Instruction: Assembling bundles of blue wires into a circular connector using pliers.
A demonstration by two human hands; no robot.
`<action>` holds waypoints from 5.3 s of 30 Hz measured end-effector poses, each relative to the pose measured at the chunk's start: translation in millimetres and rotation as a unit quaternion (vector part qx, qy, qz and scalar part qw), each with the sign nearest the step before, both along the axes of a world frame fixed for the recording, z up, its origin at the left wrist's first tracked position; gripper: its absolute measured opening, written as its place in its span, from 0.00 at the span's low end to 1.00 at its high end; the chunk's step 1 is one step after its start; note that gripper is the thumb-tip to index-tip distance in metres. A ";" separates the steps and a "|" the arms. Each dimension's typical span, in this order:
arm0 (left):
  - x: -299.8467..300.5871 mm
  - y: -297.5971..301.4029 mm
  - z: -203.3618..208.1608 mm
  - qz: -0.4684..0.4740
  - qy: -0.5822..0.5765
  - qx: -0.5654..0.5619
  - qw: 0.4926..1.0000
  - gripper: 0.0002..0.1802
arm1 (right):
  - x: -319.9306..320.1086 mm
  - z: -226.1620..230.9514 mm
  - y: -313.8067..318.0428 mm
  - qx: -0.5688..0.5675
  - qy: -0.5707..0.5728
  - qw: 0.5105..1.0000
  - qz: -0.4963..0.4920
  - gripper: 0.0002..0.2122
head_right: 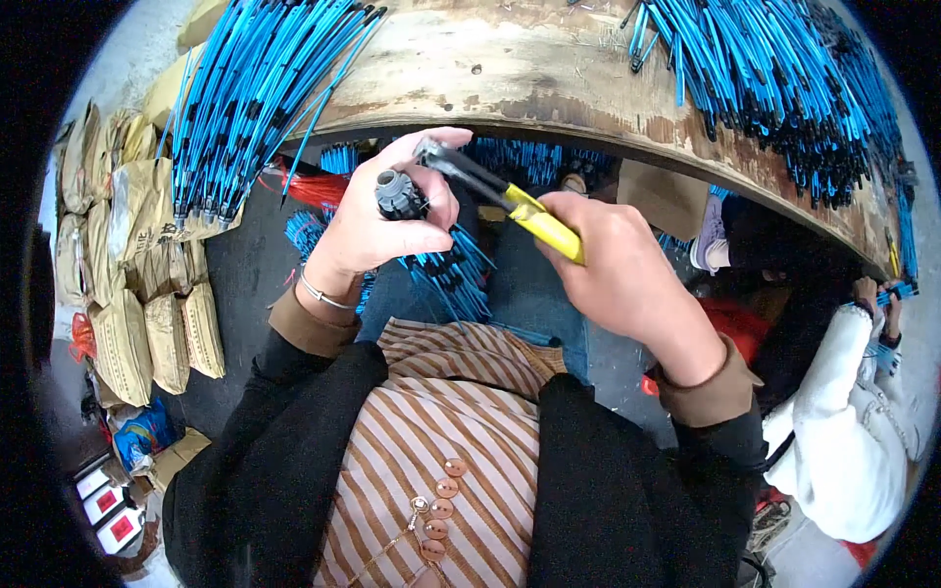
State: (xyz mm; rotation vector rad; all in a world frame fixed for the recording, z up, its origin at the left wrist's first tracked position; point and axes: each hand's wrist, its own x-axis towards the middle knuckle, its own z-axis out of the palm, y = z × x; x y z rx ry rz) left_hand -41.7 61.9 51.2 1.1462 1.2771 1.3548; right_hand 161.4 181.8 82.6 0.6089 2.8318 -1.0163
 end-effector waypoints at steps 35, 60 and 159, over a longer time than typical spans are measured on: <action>6.1 -20.2 -13.4 0.097 -0.016 -0.013 0.995 0.17 | -10.5 -27.9 16.6 0.494 0.299 0.813 0.070 0.27; 15.2 -23.0 -9.5 -0.094 0.007 0.038 0.995 0.24 | 30.0 14.5 -0.4 -0.147 -0.014 0.985 0.086 0.27; -10.2 -70.2 -51.6 0.108 -0.130 0.146 0.975 0.21 | -11.0 -50.6 25.5 0.071 0.149 0.969 -0.185 0.18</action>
